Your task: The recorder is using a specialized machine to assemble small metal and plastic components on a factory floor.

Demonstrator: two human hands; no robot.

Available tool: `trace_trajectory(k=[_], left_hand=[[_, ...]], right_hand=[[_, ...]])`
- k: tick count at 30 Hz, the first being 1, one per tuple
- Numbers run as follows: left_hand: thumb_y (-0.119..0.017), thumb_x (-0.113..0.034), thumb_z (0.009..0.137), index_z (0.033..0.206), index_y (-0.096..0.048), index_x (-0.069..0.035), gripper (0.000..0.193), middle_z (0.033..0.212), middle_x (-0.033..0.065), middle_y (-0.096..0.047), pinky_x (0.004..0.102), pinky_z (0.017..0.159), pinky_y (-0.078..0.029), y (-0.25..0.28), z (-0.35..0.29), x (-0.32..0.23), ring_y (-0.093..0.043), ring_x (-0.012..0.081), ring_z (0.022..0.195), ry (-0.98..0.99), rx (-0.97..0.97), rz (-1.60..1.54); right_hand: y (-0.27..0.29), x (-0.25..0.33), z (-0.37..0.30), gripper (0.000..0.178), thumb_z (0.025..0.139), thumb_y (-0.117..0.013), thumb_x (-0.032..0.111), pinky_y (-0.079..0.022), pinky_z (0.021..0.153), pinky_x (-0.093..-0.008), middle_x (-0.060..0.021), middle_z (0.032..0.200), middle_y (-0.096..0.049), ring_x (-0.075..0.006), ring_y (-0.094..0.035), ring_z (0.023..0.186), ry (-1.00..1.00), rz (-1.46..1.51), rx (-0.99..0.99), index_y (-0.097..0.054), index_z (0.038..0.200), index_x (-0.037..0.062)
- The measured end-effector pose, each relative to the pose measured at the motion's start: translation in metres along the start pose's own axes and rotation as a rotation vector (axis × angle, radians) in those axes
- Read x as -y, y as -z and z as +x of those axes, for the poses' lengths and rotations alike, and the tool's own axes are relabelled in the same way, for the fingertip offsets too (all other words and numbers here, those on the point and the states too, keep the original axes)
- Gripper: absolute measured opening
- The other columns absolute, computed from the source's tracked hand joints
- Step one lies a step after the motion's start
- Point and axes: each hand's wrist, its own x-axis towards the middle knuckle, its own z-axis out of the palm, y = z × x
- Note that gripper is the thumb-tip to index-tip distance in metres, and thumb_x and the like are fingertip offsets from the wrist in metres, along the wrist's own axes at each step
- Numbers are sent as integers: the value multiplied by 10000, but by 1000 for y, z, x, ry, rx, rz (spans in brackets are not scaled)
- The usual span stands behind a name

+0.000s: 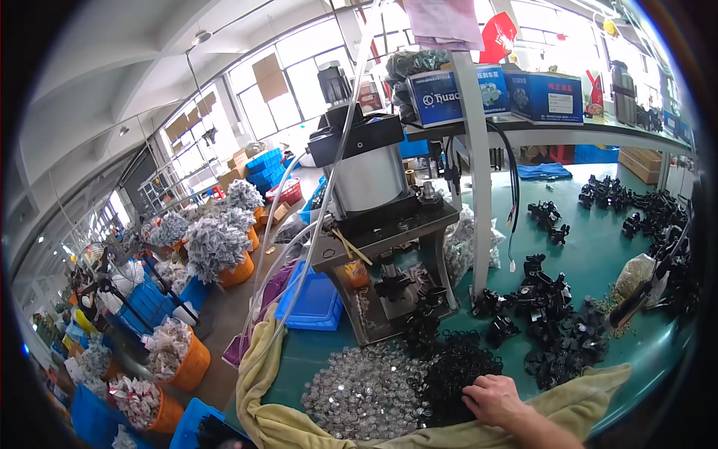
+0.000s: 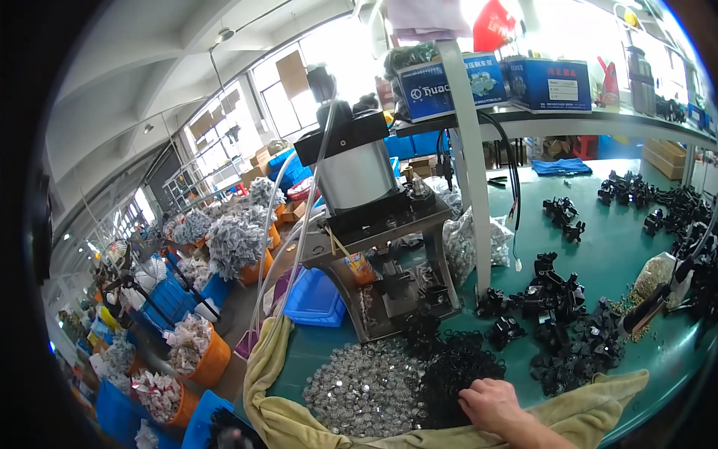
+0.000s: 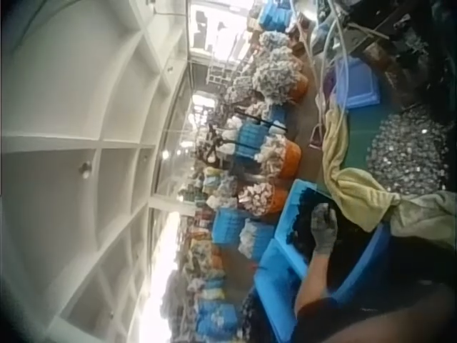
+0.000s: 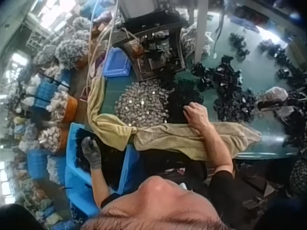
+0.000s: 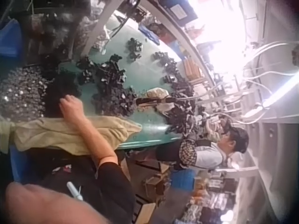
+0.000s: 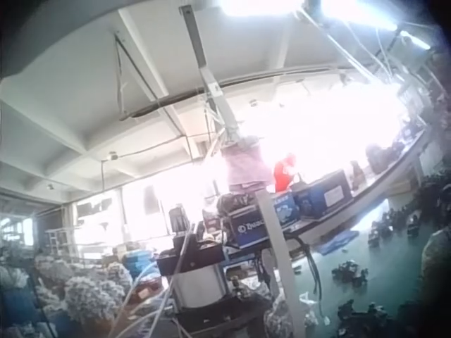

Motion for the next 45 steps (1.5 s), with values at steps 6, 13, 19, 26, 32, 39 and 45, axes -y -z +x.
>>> trace_trajectory(k=[6,13,19,26,32,39,45], left_hand=[[-594,-219,868,1312,-516,-59,478,1368,207,-471,410,1087,-356,-24,-184,33,-438,368,1271,556,845,9],[-489,-157,867,1339,-480,-99,475,1312,180,-483,423,1016,-397,-72,-251,69,-467,336,1205,237,997,444],[-443,-190,969,1351,-460,-56,405,1252,169,-573,479,968,-445,-84,-262,84,-546,333,1160,286,735,314],[-486,-101,814,1352,-501,-161,542,1419,203,-428,453,1090,-351,-48,-217,59,-411,370,1301,373,835,92],[-671,-190,821,1093,-660,-79,294,1075,156,-667,374,897,-492,-12,-170,25,-634,294,1014,667,577,-225],[-628,50,827,979,-641,-66,191,958,20,-651,290,797,-527,37,-180,26,-618,126,877,1332,-217,-1108],[-627,-36,868,1088,-591,-39,223,1017,104,-652,410,803,-571,35,-108,-53,-660,241,947,884,-132,-1213]], right_hand=[[-5,3,4,107,737,-738,146,-507,555,-347,-41,688,-613,-230,-615,627,-85,60,-120,-711,833,109],[1,1,-1,99,761,-712,95,-497,536,-345,-67,677,-612,-251,-610,610,-129,254,-179,-713,858,74],[9,7,-1,112,760,-677,36,-482,522,-320,-83,674,-613,-244,-603,575,-172,299,-223,-710,867,41],[4,7,-1,83,765,-668,14,-437,543,-267,-98,696,-629,-133,-556,579,-398,429,-237,-677,843,-10],[-11,-13,-9,76,913,-491,25,-379,560,-204,-16,755,-574,-61,-470,614,-442,772,-229,-553,869,21],[-6,-14,-8,119,971,-491,102,-356,561,-177,14,794,-563,-27,-441,639,-416,814,-223,-551,876,62],[42,66,24,111,942,-462,44,-420,626,-209,-55,851,-599,-84,-513,697,-270,913,-107,-561,895,28]])
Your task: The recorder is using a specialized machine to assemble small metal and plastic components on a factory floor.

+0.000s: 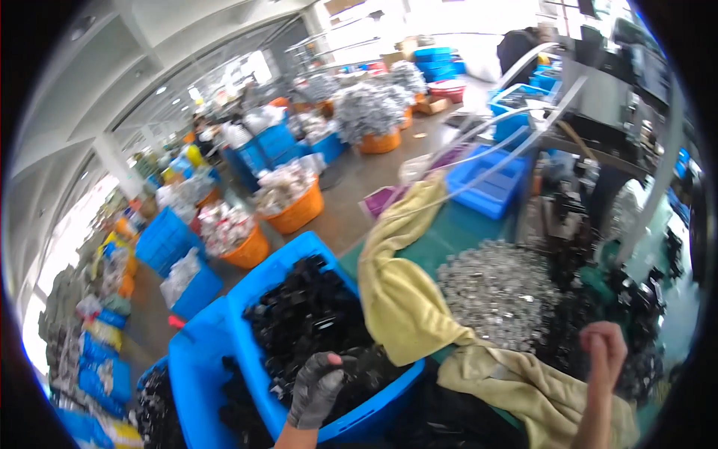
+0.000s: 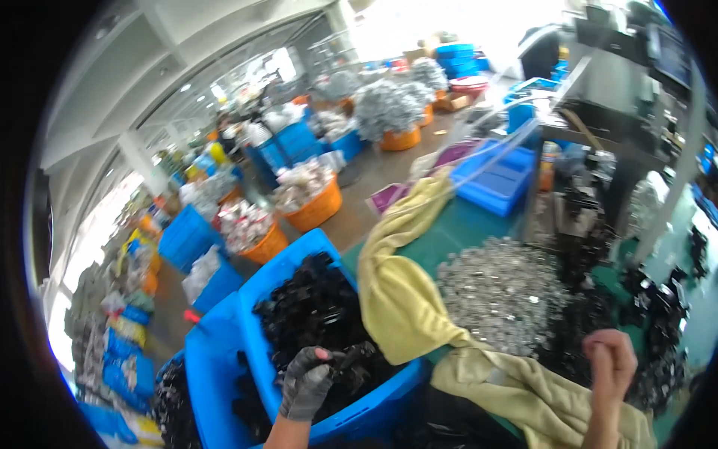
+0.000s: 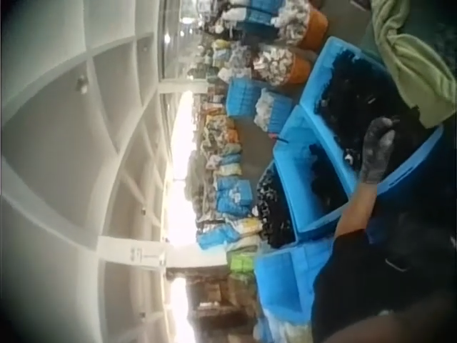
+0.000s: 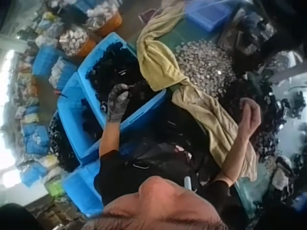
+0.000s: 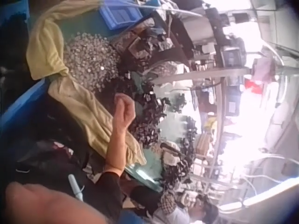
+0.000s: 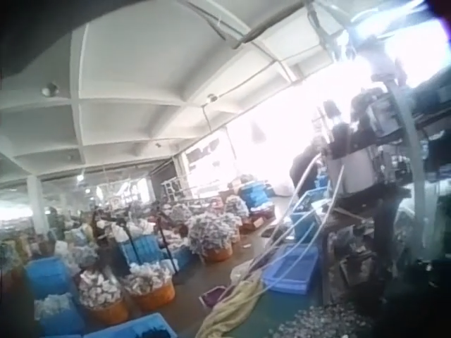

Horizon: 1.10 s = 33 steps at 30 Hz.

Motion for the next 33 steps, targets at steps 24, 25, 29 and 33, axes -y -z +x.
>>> trace_trajectory(k=[24,25,29,33], left_hand=[[-738,-47,803,1382,-352,-112,699,1202,160,-577,400,916,-518,-246,-17,15,-603,274,1092,-78,609,-416],[-767,-45,778,1405,-311,-131,780,1217,156,-566,398,914,-519,-246,-12,15,-600,275,1100,-178,591,-275],[-802,4,716,1361,-378,-133,784,1202,115,-577,386,931,-516,-241,-10,3,-602,234,1082,-71,556,-388],[-757,62,742,1381,-375,-171,780,1230,146,-550,416,907,-534,-235,-10,6,-606,264,1090,-135,591,-282]], right_hand=[[-16,34,15,155,755,-678,-44,-491,593,-276,-133,902,-657,-175,-627,708,409,32,64,-673,902,3],[-13,36,19,152,741,-697,-32,-491,582,-280,-121,896,-663,-187,-631,703,459,-94,66,-681,885,11],[-24,41,19,232,675,-757,71,-506,614,-299,-41,877,-649,-196,-626,729,751,-426,121,-687,896,76],[-31,39,10,300,689,-687,114,-503,639,-294,-62,937,-619,-179,-603,749,906,-618,221,-663,983,54]])
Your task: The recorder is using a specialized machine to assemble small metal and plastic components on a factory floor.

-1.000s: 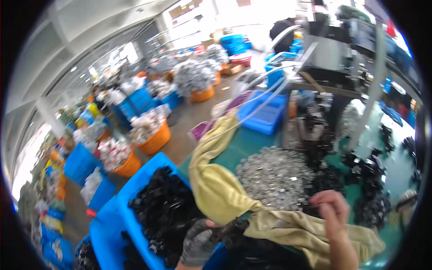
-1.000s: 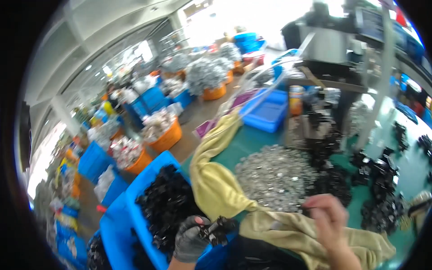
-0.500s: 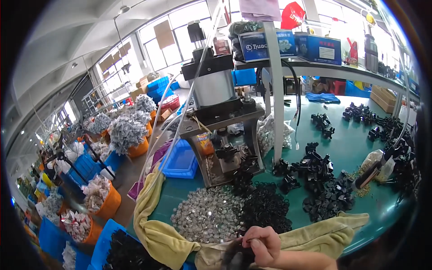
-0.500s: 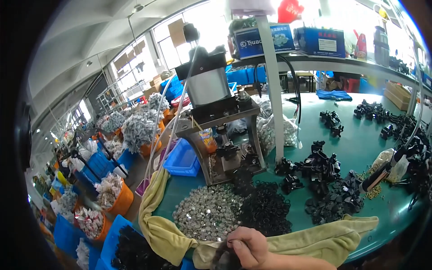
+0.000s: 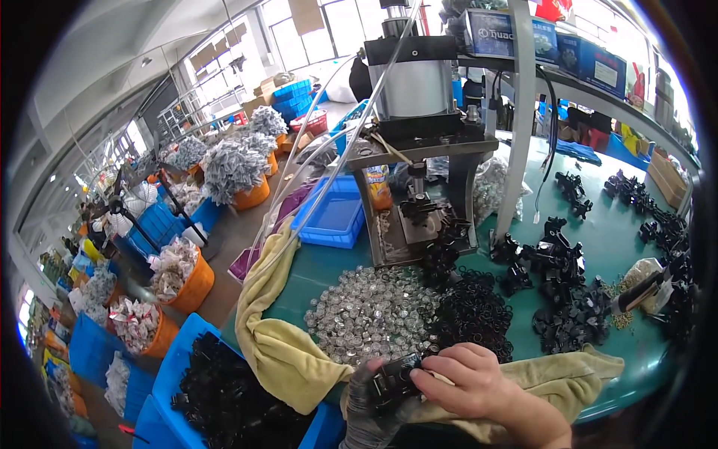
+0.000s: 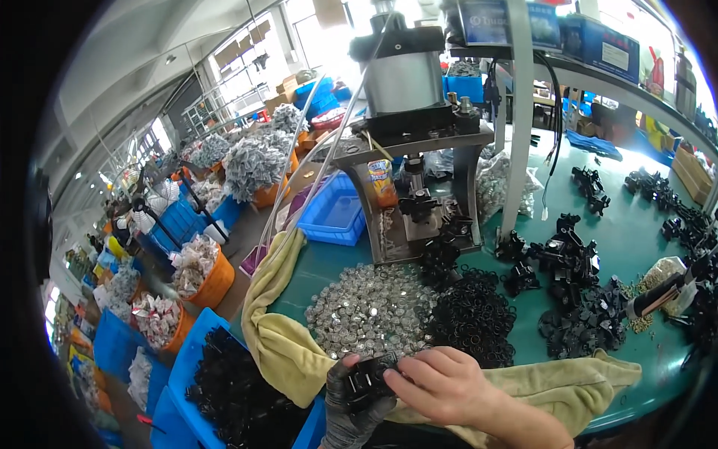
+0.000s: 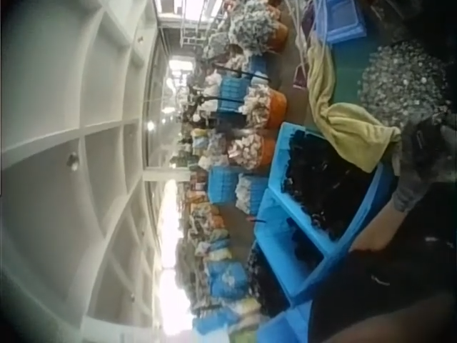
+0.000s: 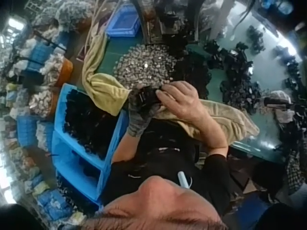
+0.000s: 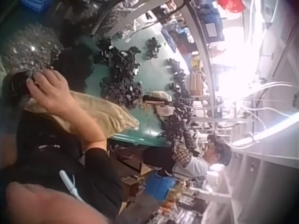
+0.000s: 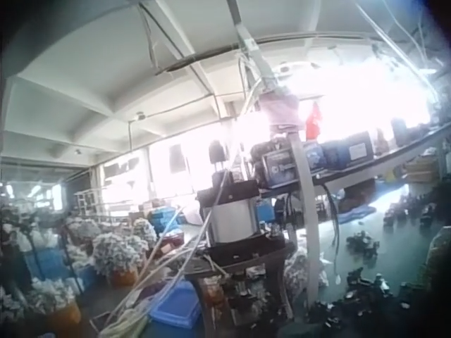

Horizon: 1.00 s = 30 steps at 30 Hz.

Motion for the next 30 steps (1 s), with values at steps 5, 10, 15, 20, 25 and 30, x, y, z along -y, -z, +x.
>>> trace_trajectory(k=[5,10,15,20,25,30], left_hand=[[-709,-209,840,1206,-556,-161,400,1124,122,-633,425,825,-579,19,2,18,-639,253,1019,772,-348,-932],[-652,-238,897,1399,-374,-63,600,1352,71,-497,375,1112,-308,36,-13,50,-431,228,1284,116,104,161],[-684,-175,872,1397,-372,-64,621,1366,73,-485,378,1100,-337,32,-12,48,-432,228,1293,108,58,189],[-746,-37,788,1390,-371,-54,710,1323,94,-506,344,1026,-433,30,-18,47,-512,212,1210,176,-67,-26],[-656,-311,865,1122,-601,-127,320,1073,113,-657,436,785,-592,31,8,25,-644,250,995,921,-385,-1009],[-669,-294,857,1168,-571,-126,367,1117,123,-633,443,780,-593,43,-6,52,-629,245,1024,866,-334,-955]], right_hand=[[-4,7,-3,375,632,-633,126,-513,668,-306,-71,995,-628,-204,-595,789,67,-137,83,-671,999,57],[-9,13,2,389,627,-630,112,-513,703,-314,-89,1024,-624,-210,-595,835,42,-159,118,-663,1007,37],[-7,11,3,374,623,-646,124,-519,711,-323,-89,1028,-628,-217,-607,854,16,-101,156,-664,982,21],[-11,9,2,379,617,-646,122,-528,717,-329,-90,1026,-630,-219,-611,845,27,-90,127,-663,981,22],[-16,9,2,376,617,-642,112,-532,727,-329,-88,1018,-625,-222,-613,840,-3,-37,62,-664,984,33],[-19,14,0,343,653,-634,59,-531,721,-329,-89,1007,-615,-226,-619,834,-55,-1,185,-662,995,38]])
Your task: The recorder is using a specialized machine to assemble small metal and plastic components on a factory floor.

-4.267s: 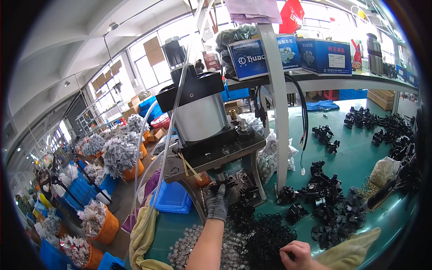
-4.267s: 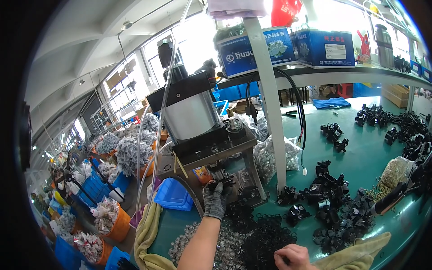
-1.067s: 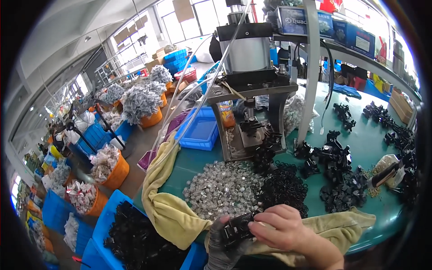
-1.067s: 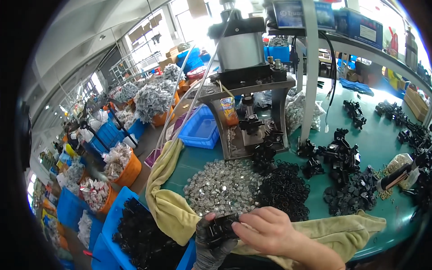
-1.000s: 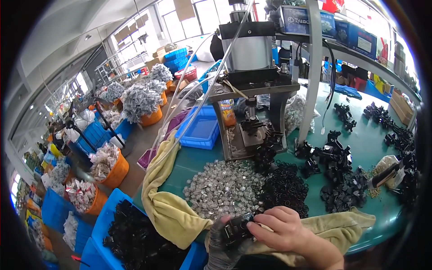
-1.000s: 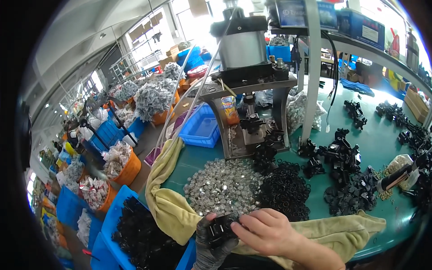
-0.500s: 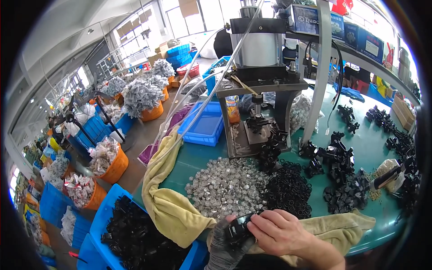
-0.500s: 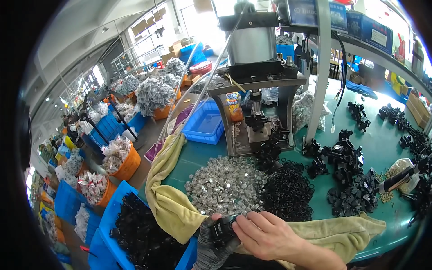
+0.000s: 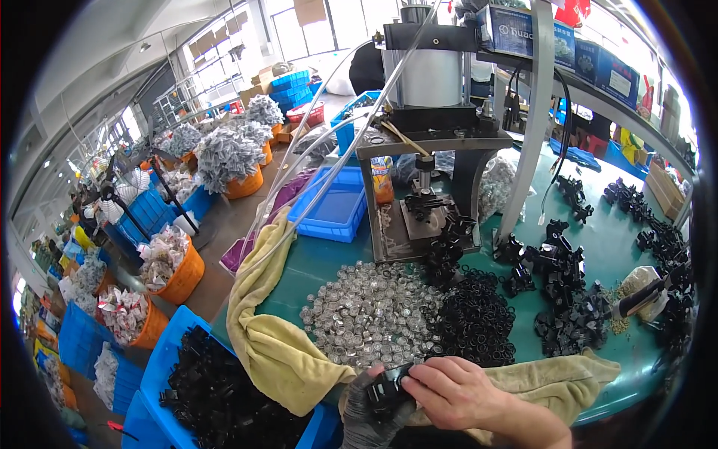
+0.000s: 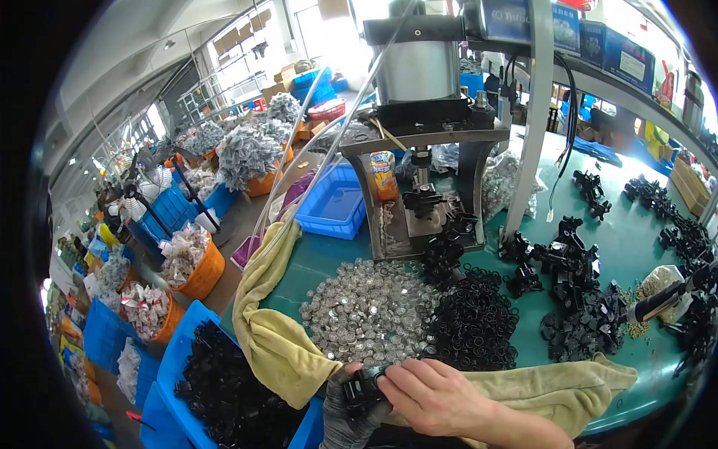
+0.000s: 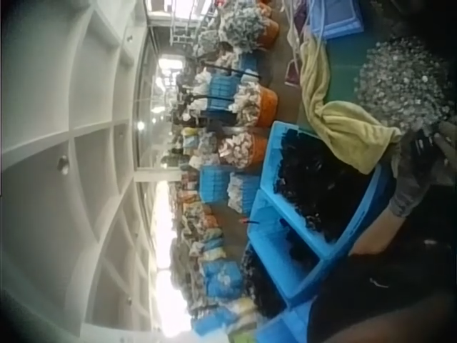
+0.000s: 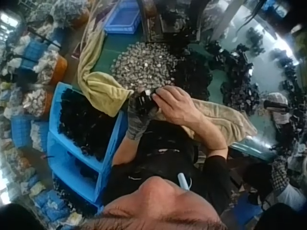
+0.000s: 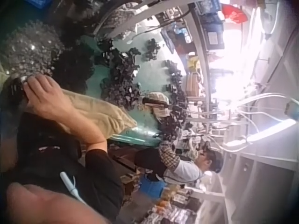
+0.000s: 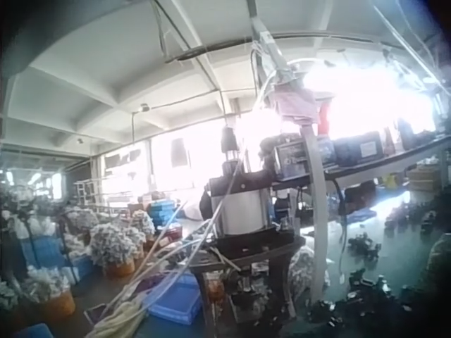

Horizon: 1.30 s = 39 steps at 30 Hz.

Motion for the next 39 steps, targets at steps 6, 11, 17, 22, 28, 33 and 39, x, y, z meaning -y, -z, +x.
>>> trace_trajectory(k=[6,11,17,22,28,33,39], left_hand=[[-774,-49,763,1376,-391,-59,723,1287,102,-528,338,1011,-436,28,-15,-1,-532,207,1180,-925,167,1200],[-776,-20,758,1353,-389,-108,715,1215,101,-557,390,974,-487,25,-22,7,-570,216,1127,-753,144,787],[-772,-105,785,1325,-449,-43,632,1259,115,-553,360,945,-480,27,-18,0,-564,225,1124,-786,168,1043],[-762,-27,769,1325,-435,-137,655,1210,90,-571,398,951,-504,25,-16,3,-581,214,1127,-662,221,735],[-779,-28,756,1346,-408,-128,704,1223,90,-561,387,960,-495,44,-5,8,-579,206,1128,-635,212,763],[-793,-41,747,1349,-401,-122,723,1220,93,-559,371,962,-494,34,-9,6,-577,207,1120,-659,148,887],[-769,5,762,1347,-386,-103,707,1237,99,-531,359,962,-499,20,-13,6,-561,214,1133,-674,176,889]], right_hand=[[-6,-39,-4,264,710,-630,-63,-539,626,-349,-137,924,-626,-267,-645,734,-422,311,-178,-688,949,34],[-32,-62,-5,157,819,-659,178,-532,636,-355,-86,863,-638,-262,-644,731,-429,280,351,-696,927,70],[-72,-63,0,181,834,-648,247,-513,701,-393,-100,860,-610,-288,-624,846,-286,49,628,-666,898,78],[-71,-62,4,161,838,-637,189,-510,690,-391,-88,822,-594,-271,-619,801,-342,177,553,-614,814,31],[-49,-62,-4,170,859,-697,130,-488,671,-218,-28,821,-668,-38,-575,750,-1048,1298,280,-670,969,3],[-39,-23,-2,155,741,-756,41,-530,620,-270,-84,860,-656,-184,-639,693,-250,519,-54,-689,880,24],[-54,-10,-23,333,698,-708,125,-535,644,-317,-93,976,-628,-220,-634,775,20,220,-51,-661,1010,17]])
